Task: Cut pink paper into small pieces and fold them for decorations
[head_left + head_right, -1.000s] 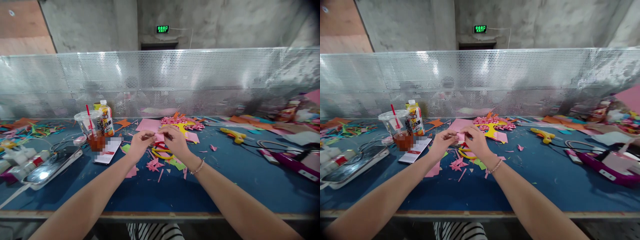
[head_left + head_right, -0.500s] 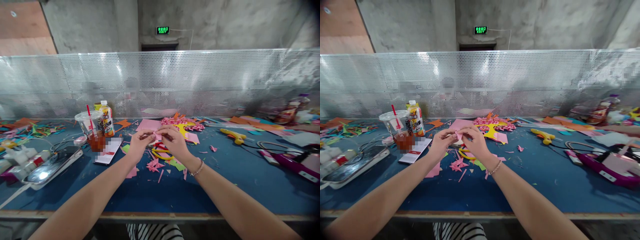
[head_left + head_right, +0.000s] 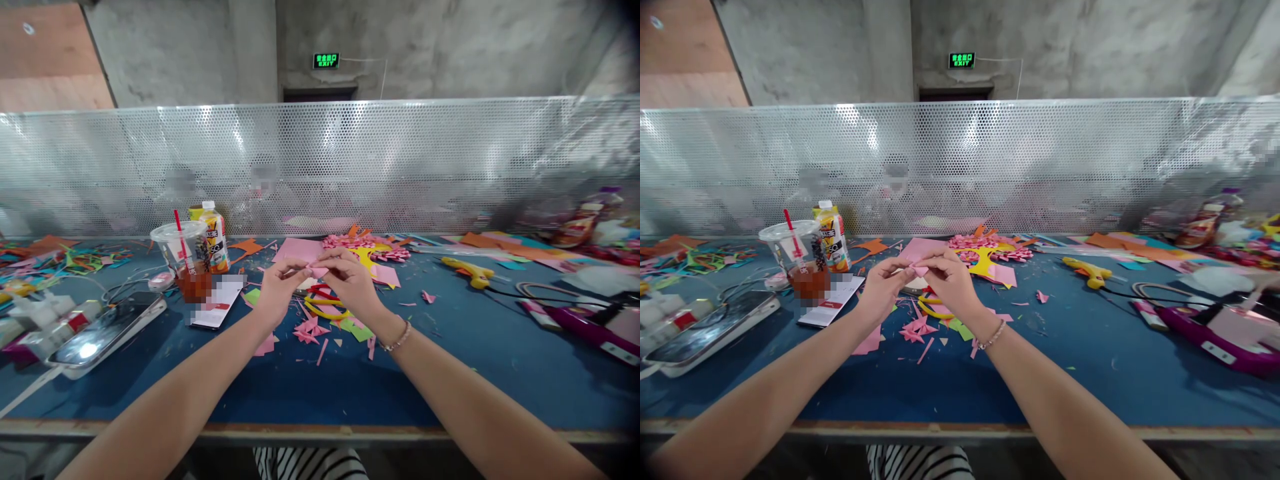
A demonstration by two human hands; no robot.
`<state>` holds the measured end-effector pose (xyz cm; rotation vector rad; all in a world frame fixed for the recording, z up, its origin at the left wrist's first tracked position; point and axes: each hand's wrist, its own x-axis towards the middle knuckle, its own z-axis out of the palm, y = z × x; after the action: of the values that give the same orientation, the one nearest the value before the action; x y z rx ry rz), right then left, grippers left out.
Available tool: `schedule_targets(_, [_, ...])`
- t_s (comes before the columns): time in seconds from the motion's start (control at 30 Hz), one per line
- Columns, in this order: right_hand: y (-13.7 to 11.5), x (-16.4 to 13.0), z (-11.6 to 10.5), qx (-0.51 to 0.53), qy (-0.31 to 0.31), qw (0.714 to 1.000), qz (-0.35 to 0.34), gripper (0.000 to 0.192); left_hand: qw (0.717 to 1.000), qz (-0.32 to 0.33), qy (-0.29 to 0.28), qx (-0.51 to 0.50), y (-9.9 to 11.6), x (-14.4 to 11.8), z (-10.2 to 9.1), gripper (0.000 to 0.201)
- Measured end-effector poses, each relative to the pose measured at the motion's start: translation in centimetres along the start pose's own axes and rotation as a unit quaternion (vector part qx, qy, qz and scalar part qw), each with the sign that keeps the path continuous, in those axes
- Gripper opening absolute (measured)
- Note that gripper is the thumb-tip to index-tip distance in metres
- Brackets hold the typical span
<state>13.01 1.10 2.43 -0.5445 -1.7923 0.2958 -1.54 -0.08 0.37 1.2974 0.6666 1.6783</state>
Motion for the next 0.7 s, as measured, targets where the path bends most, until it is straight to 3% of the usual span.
schedule_targets(0.4, [0.27,0.03,-0.03,-0.035,0.008,0.999,-0.024,0.021,0.998,-0.026,0.003,-0.054,0.37,-0.14,0.48,0.019])
schedule_targets(0.7, [0.09,-0.11,-0.08,-0.068,-0.015,0.994,-0.080,0.015,1.000,-0.027,-0.015,-0.003,0.22,-0.31,0.38,0.018])
